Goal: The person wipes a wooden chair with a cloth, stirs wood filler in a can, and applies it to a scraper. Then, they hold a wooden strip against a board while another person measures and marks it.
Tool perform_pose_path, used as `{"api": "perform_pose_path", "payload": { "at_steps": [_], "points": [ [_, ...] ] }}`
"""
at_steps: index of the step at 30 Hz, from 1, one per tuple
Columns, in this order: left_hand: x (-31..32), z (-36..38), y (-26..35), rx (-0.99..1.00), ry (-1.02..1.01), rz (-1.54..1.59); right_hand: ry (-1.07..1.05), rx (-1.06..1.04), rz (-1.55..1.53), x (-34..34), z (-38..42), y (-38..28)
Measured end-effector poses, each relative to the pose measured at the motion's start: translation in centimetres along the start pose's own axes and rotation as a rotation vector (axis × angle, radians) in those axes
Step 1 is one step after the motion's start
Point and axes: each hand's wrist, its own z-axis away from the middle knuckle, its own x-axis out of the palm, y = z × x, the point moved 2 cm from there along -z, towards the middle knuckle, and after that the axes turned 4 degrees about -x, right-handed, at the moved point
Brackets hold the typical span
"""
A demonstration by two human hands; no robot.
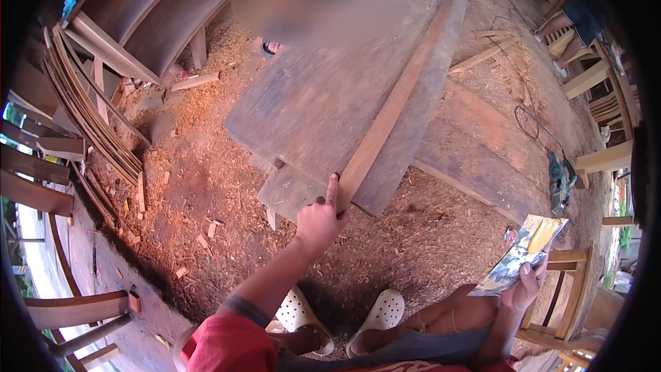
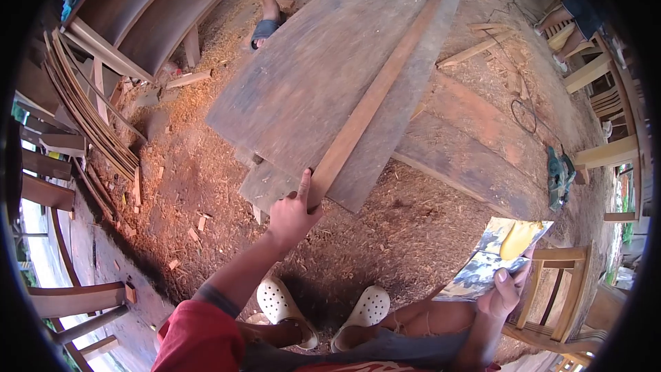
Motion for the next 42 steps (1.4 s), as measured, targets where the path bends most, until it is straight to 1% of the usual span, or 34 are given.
{"api": "perform_pose_path", "payload": {
  "at_steps": [4,7,9,13,26,30,35,42],
  "points": [
    [0.9,-0.1,-0.3,0.055,0.102,0.005,-0.104,0.025,-0.079,1.2,-0.3,0.2],
    [0.8,0.0,-0.3,0.099,0.176,0.006,-0.076,0.034,-0.063,1.9,-0.5,0.3],
    [0.8,0.0,-0.2,0.102,0.174,-0.005,-0.063,0.078,-0.072,3.2,-0.7,-0.2],
    [0.9,0.1,-0.2,0.101,0.182,-0.014,-0.093,0.074,-0.100,3.9,-0.9,-0.5],
    [0.7,0.3,0.1,0.068,0.161,-0.059,-0.125,0.086,-0.172,3.7,-0.7,-1.0],
    [0.8,0.3,-0.1,0.097,0.189,-0.036,-0.138,0.081,-0.184,3.8,-0.8,-1.3],
    [0.1,0.4,0.3,0.030,0.060,-0.066,-0.123,0.072,-0.220,3.9,-0.7,-1.5],
    [-0.1,0.6,0.4,0.029,0.067,-0.055,-0.098,0.080,-0.215,4.0,-0.3,-2.1]
  ]
}}
